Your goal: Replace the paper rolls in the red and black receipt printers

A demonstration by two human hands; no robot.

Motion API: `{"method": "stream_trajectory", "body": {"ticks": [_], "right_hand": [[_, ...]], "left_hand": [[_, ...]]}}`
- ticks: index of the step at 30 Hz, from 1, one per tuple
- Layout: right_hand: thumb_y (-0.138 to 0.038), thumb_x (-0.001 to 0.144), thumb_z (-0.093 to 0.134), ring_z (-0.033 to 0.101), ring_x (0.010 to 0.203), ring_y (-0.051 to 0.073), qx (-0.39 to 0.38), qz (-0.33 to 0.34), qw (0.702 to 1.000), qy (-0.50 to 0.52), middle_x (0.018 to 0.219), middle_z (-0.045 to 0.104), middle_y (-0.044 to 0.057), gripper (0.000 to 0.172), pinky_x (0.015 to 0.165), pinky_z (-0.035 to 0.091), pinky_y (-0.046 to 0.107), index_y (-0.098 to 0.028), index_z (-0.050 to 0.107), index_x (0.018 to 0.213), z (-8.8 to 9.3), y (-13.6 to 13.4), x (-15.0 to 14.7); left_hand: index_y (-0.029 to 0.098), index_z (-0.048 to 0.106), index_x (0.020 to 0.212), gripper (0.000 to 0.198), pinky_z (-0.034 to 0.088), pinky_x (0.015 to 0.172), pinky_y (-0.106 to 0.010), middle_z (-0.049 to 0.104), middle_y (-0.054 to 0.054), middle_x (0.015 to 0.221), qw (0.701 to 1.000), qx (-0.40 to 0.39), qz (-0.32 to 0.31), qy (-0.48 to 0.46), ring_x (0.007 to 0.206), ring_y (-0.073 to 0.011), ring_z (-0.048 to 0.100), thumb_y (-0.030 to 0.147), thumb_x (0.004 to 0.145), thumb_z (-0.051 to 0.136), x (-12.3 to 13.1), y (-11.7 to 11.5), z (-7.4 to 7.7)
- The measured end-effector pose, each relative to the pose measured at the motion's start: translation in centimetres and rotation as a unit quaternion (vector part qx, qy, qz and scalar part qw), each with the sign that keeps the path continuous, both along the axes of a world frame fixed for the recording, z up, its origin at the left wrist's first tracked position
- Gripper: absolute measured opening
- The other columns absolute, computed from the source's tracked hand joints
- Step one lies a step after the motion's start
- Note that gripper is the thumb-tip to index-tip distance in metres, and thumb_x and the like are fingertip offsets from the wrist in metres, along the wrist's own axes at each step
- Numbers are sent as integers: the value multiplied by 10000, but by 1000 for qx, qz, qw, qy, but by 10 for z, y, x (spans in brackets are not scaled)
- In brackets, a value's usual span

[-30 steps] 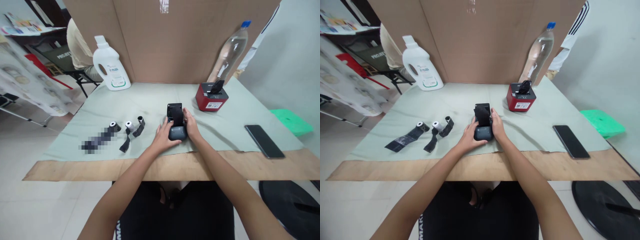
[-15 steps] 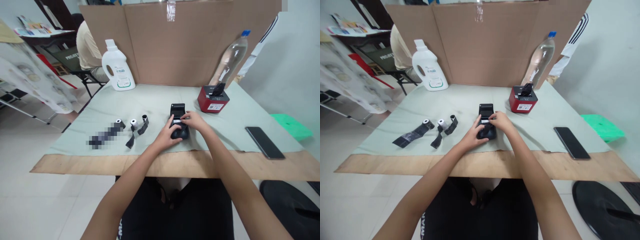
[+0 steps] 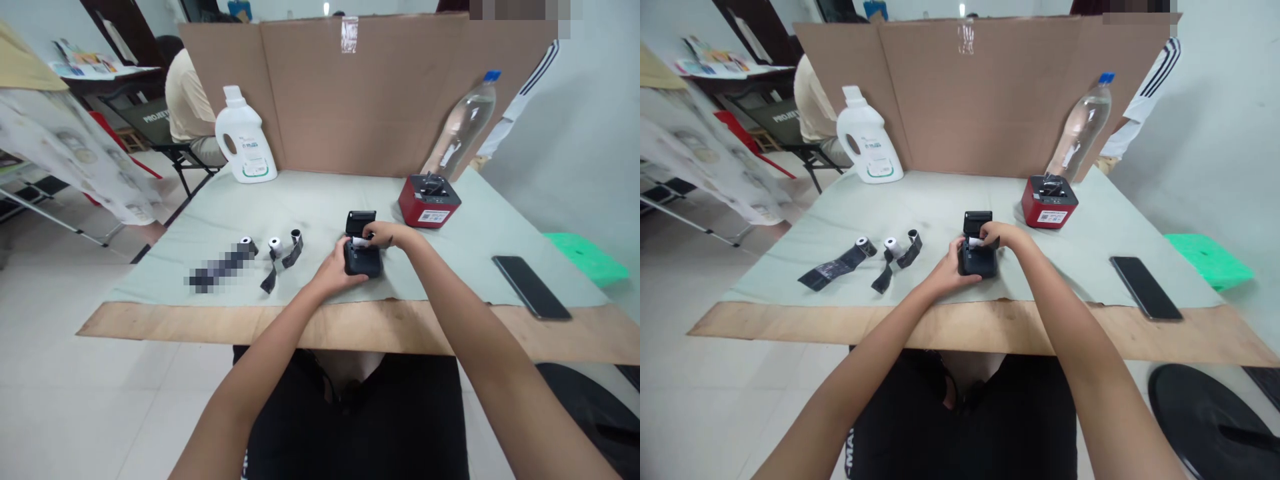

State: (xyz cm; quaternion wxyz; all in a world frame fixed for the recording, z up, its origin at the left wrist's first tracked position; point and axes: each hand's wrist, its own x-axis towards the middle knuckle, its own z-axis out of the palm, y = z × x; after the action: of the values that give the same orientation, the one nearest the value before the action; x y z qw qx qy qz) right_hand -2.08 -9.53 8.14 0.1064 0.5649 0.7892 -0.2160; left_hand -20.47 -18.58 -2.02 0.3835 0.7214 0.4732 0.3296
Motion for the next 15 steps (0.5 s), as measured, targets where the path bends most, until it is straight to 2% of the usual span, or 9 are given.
{"method": "stream_trajectory", "body": {"ticks": [5,8,11,13,15], "right_hand": [[-162,908,716,723,1021,249,68,-56,996,16,1168,773,111,221,760,502,272,-168,714,1129,23,-19,7],[-197,924,717,722,900,249,100,-106,987,66,1003,764,102,200,710,515,291,-181,634,1105,46,-32,10],[-256,953,724,687,714,206,66,-127,960,241,799,708,26,258,607,508,271,-222,550,1141,72,-48,-2],[-297,959,745,637,611,163,27,-100,922,373,741,665,-19,274,552,487,243,-241,538,1129,86,-59,-24],[-348,952,775,560,525,121,-6,-66,884,462,694,620,-48,275,501,443,214,-244,556,1082,96,-67,-54]], "left_hand": [[169,197,1634,1193,484,1174,-595,497,-259,1596,1000,21,-9,-4,1412,-437,580,456,725,913,0,0,-1],[195,216,1630,1168,488,1176,-599,505,-246,1594,999,40,-15,-14,1410,-426,583,433,723,913,0,1,-2],[241,314,1607,1142,499,1166,-607,546,-195,1566,998,54,-8,-30,1402,-433,586,464,683,948,0,3,-4],[230,363,1595,1085,462,1216,-599,552,-183,1562,996,75,-9,-42,1443,-423,554,459,705,939,1,4,-5],[205,352,1604,1092,385,1286,-599,492,-197,1616,995,90,-3,-40,1515,-419,481,454,715,934,2,4,-5]]}}
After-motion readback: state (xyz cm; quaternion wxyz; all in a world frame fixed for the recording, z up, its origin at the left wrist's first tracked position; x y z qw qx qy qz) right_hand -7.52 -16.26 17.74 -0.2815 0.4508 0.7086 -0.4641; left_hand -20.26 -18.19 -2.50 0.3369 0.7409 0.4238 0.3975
